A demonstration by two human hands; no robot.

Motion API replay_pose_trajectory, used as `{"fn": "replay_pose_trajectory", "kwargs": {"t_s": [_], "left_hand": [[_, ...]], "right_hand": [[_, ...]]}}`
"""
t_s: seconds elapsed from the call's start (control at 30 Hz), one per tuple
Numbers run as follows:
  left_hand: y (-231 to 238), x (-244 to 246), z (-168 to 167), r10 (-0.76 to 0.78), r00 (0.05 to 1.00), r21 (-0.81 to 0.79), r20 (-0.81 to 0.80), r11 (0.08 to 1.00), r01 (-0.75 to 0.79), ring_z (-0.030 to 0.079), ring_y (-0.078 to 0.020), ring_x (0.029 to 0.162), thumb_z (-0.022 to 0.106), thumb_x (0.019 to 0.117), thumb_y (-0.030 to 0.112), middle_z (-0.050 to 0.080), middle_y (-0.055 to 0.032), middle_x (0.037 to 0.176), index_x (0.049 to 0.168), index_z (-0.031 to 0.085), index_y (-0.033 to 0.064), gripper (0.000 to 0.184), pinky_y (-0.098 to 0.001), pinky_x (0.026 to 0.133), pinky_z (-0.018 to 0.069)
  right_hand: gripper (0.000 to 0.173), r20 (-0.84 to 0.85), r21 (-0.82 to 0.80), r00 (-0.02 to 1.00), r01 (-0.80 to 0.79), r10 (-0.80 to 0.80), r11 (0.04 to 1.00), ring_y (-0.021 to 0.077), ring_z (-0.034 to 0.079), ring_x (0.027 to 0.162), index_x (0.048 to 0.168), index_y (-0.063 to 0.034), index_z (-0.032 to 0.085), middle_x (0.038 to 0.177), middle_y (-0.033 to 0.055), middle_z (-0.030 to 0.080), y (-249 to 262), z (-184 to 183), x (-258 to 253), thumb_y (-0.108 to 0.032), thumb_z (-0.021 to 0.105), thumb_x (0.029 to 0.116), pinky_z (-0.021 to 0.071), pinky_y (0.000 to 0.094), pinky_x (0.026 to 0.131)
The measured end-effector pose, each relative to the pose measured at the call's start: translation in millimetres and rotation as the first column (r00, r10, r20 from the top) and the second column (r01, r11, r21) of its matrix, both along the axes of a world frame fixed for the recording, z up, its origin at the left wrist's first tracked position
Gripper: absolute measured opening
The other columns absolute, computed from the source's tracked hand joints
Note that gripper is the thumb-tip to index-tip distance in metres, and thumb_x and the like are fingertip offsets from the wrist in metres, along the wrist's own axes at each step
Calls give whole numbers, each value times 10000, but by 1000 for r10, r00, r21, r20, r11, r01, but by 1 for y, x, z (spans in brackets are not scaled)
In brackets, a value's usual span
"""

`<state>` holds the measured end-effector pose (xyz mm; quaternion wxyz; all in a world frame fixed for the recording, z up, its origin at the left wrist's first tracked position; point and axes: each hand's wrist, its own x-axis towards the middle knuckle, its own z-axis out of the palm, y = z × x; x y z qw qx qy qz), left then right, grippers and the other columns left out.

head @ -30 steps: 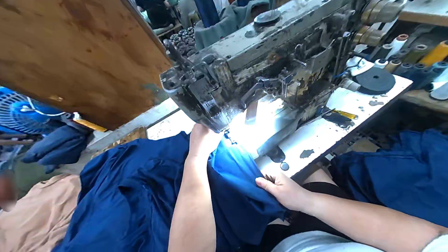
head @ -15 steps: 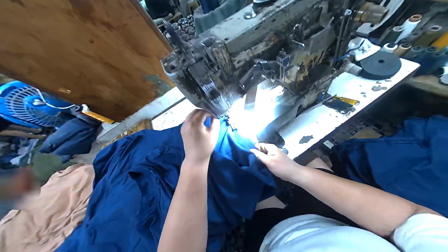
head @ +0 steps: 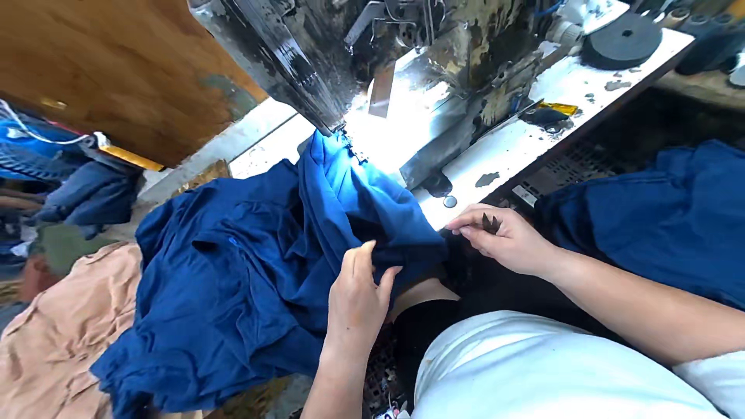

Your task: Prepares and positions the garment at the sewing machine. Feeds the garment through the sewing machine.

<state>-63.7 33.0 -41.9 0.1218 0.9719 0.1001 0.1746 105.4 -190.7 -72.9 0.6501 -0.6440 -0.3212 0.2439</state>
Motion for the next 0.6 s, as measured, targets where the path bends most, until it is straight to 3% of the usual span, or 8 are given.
{"fn": "replay_pose_trajectory", "kwargs": {"t_s": [0.07, 0.1, 0.2, 0.27, 0.3, 0.4, 0.5, 0.6], "left_hand": [[0, -8, -5, 0, 1000, 33, 1, 999, -1, 643, -165, 713, 723, 912, 392, 666, -85, 892, 1044, 751, 68, 351, -319, 625, 556], [-2, -10, -7, -10, 1000, 31, -20, 999, 11, 625, -131, 694, 701, 922, 419, 656, -54, 892, 1009, 775, 113, 327, -288, 603, 539], [-15, -9, -10, -57, 996, -67, -65, 996, 53, 659, -102, 731, 727, 928, 342, 688, -93, 1174, 1002, 781, 120, 240, -267, 615, 565], [-26, -5, -15, -91, 994, -162, -58, 984, 81, 724, -122, 917, 713, 938, 223, 687, -105, 1290, 965, 751, 86, 144, -279, 740, 603], [-30, -2, -19, -105, 994, -216, -26, 972, 97, 726, -117, 962, 683, 937, 153, 704, -100, 1260, 951, 737, 68, 102, -262, 779, 604], [-37, 1, -27, -67, 992, -364, 109, 926, 103, 711, -53, 836, 668, 932, 90, 730, -78, 1017, 1015, 717, 12, 124, -191, 742, 608], [-40, 0, -26, -74, 974, -409, 213, 899, 157, 715, -70, 931, 706, 925, 86, 736, -86, 1047, 1113, 734, -17, 216, -212, 832, 610], [-43, -1, -24, -115, 935, -349, 337, 907, 238, 707, -84, 995, 681, 919, 40, 737, -98, 1058, 1007, 755, -3, 123, -205, 868, 596]], "right_hand": [[223, 28, -6, 1000, -7, 7, 1000, -46, 527, 645, 1111, -60, 731, 955, -42, 665, -11, -3, 3, -88, 528, 1024, 457, 118, 573], [225, 14, -28, 1000, -14, 14, 1000, -49, 519, 631, 1115, -60, 730, 948, -44, 665, -15, -4, 5, -84, 524, 1026, 447, 115, 558], [240, -40, -71, 998, -46, 43, 996, -45, 497, 597, 1118, -62, 717, 940, -45, 656, -19, -5, 5, -74, 493, 1035, 425, 117, 528], [253, -26, -40, 997, -80, 79, 996, -46, 500, 598, 1126, -51, 710, 934, -39, 656, -17, -4, 3, -73, 471, 1046, 426, 113, 530], [263, 5, -20, 995, -103, 103, 995, -49, 507, 609, 1135, -48, 708, 932, -37, 656, -16, -3, 2, -77, 459, 1055, 435, 108, 542], [306, 234, -99, 962, -124, 144, 987, -34, 529, 668, 1144, -62, 713, 877, -33, 644, -17, -2, 6, -108, 421, 1064, 465, 129, 621], [230, 359, -472, 906, -30, 224, 881, 122, 611, 761, 1139, -93, 657, 856, 41, 647, -20, 7, 10, -163, 461, 1041, 523, 327, 711], [271, 264, -667, 918, -47, 295, 744, 251, 669, 953, 1259, -65, 577, 1043, 126, 665, -21, 17, 12, -217, 576, 1035, 548, 459, 862]]}}
